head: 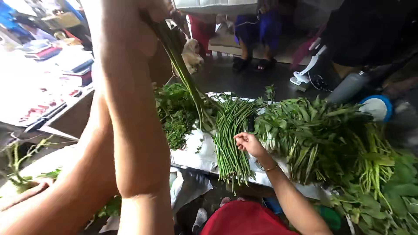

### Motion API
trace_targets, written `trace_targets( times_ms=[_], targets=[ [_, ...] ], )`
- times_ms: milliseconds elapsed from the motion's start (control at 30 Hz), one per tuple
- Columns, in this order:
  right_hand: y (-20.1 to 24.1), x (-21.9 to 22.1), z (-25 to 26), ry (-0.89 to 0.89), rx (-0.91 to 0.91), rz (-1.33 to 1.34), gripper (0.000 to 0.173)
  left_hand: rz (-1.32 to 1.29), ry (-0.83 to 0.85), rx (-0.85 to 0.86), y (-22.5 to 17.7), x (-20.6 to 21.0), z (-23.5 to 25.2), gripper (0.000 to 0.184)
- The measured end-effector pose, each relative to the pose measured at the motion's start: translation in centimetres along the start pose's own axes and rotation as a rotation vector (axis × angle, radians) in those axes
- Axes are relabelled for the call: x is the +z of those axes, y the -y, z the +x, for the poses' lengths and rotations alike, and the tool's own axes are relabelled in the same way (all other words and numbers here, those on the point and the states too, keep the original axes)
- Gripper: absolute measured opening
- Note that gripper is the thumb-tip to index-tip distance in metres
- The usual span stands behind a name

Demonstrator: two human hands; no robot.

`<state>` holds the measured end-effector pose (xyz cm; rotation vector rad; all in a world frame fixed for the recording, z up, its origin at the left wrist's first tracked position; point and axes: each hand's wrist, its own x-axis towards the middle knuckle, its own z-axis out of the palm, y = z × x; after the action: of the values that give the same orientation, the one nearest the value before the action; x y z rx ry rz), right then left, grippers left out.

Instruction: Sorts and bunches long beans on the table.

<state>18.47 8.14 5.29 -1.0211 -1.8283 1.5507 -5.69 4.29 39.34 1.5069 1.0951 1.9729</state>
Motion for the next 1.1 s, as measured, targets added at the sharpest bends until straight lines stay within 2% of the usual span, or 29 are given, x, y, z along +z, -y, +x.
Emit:
trace_targets(
  times_ms=[100,167,267,333,433,533,667,767,900,1000,1100],
  targets=[
    [5.4,-1.1,-1.2,-0.169,-0.292,0.092,0.025,-0.007,0.286,-0.175,0.4,1.9,-6.1,0.027],
    [9.1,-1.5,-2.1,-0.189,-0.496,0.121,0.023,-0.063,0.432,-0.329,3.8,2.1,-10.6,0.021],
    [12.8,-1.0,-2.7,-0.172,-0.653,0.246,0.023,-0.178,0.542,-0.571,9.4,1.8,-15.7,0.016],
    [14.0,-0.7,-2.7,-0.143,-0.646,0.315,0.029,-0.268,0.532,-0.654,11.4,1.9,-17.9,0.016],
    [14.6,-0.6,-2.2,-0.110,-0.606,0.281,0.039,-0.348,0.515,-0.690,12.5,1.9,-20.0,0.018],
    [14.3,-0.2,-1.5,-0.105,-0.570,0.254,0.029,-0.349,0.523,-0.690,12.9,1.5,-20.9,0.019],
    [14.1,-0.2,-1.3,-0.009,-0.569,0.146,0.026,-0.297,0.559,-0.682,13.4,0.7,-21.3,0.022],
    [14.1,-0.3,-1.4,0.038,-0.519,0.080,0.016,-0.293,0.584,-0.693,13.8,0.1,-21.8,0.025],
    [14.7,-0.8,-1.3,0.128,-0.381,-0.030,0.018,-0.292,0.616,-0.737,13.9,-0.4,-22.0,0.027],
    [14.7,-1.0,-0.9,0.253,-0.376,-0.099,0.028,-0.301,0.634,-0.772,14.3,-0.6,-22.0,0.029],
    [14.3,-1.1,-0.2,0.329,-0.387,-0.126,0.023,-0.368,0.604,-0.851,14.8,-0.7,-22.2,0.030]
  ],
)
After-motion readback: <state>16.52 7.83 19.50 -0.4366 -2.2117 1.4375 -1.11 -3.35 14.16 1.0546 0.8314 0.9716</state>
